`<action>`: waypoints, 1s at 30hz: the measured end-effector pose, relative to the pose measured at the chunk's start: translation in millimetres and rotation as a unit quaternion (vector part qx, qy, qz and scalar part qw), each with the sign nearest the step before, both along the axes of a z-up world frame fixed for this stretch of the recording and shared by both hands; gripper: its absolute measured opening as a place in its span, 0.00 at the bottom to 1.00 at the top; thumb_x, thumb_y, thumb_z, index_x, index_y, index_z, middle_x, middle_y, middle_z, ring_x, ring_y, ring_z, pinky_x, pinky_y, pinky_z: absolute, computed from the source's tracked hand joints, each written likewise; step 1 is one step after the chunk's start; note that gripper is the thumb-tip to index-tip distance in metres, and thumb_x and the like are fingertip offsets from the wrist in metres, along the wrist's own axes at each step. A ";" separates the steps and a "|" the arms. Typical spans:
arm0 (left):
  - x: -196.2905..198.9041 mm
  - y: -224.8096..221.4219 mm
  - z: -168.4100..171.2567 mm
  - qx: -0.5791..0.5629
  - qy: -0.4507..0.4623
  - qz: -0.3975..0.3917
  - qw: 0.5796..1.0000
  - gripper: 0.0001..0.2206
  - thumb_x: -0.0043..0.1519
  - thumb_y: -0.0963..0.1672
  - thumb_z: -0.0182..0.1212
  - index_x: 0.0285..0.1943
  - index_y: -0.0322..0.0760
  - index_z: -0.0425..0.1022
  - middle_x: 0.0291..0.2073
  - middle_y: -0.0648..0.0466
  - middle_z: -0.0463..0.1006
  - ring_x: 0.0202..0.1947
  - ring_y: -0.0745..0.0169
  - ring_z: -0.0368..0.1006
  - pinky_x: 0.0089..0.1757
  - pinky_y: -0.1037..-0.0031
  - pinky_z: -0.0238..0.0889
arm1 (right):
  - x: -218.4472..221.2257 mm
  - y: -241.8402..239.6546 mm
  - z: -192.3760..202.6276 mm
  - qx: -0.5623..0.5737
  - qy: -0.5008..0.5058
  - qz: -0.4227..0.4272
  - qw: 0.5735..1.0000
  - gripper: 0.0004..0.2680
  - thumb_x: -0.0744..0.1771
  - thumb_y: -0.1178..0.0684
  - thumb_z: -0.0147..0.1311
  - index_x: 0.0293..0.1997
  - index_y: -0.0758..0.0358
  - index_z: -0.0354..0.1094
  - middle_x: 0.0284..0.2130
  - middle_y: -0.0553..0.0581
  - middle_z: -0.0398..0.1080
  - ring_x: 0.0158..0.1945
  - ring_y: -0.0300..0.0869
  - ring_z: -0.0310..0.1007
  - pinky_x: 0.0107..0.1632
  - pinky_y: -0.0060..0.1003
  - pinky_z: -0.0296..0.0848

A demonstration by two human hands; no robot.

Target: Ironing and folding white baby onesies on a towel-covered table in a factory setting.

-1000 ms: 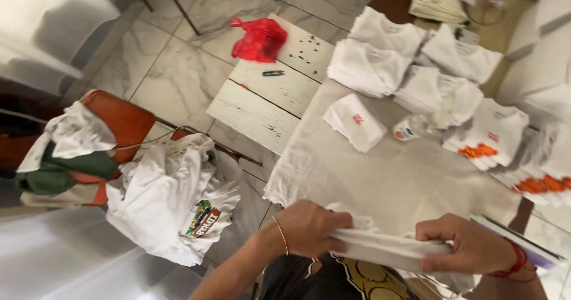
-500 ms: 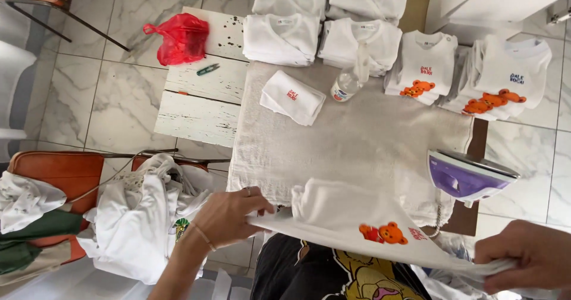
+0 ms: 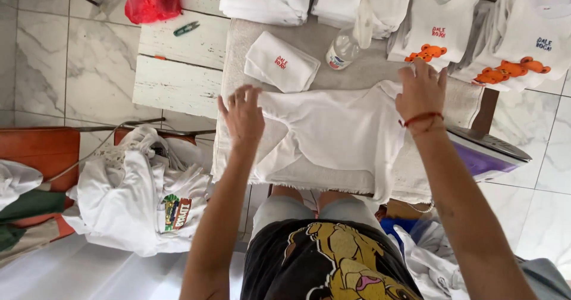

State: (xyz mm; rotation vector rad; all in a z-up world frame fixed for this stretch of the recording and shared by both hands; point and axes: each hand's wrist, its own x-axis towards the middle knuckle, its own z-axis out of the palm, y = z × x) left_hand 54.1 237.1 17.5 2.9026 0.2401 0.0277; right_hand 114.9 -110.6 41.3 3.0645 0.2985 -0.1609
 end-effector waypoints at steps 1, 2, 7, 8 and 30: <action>-16.4 -8.1 -4.1 -0.001 -0.005 -0.006 1.000 0.19 0.45 0.41 0.63 0.43 0.52 0.64 0.44 0.59 0.66 0.46 0.56 0.64 0.52 0.48 0.42 | -18.1 2.8 4.4 -0.001 -0.005 -0.006 1.000 0.17 0.56 0.58 0.58 0.48 0.63 0.65 0.52 0.64 0.58 0.53 0.59 0.60 0.57 0.58 0.46; -33.1 -16.0 -8.4 -0.037 -0.021 0.006 0.999 0.14 0.46 0.43 0.61 0.40 0.53 0.65 0.37 0.60 0.66 0.40 0.59 0.65 0.44 0.58 0.52 | -36.4 5.9 8.6 0.065 -0.049 -0.013 0.997 0.12 0.58 0.57 0.54 0.43 0.60 0.65 0.43 0.59 0.60 0.45 0.54 0.63 0.49 0.50 0.56; -126.0 -31.6 -29.6 -0.112 0.198 0.108 0.968 0.27 0.41 0.56 0.61 0.47 0.53 0.59 0.41 0.54 0.64 0.43 0.50 0.62 0.42 0.57 0.60 | -147.7 -10.4 -15.1 0.232 0.136 -0.331 0.904 0.14 0.60 0.40 0.52 0.38 0.60 0.62 0.30 0.60 0.68 0.39 0.56 0.67 0.43 0.51 0.64; -131.6 -30.9 -34.9 -0.070 0.207 0.114 0.969 0.25 0.41 0.55 0.63 0.45 0.54 0.59 0.39 0.55 0.64 0.44 0.52 0.61 0.45 0.58 0.57 | -162.6 -15.9 -25.5 0.244 0.209 -0.385 0.865 0.20 0.57 0.36 0.54 0.42 0.61 0.60 0.32 0.60 0.68 0.40 0.54 0.67 0.43 0.48 0.64; -46.8 -2.9 -22.6 -0.106 -0.014 0.007 0.994 0.10 0.55 0.44 0.52 0.45 0.55 0.66 0.46 0.60 0.66 0.50 0.54 0.60 0.52 0.49 0.40 | -212.5 -80.1 -22.9 0.522 -0.056 -0.555 0.645 0.15 0.61 0.58 0.55 0.40 0.70 0.46 0.31 0.53 0.56 0.32 0.36 0.66 0.30 0.29 0.72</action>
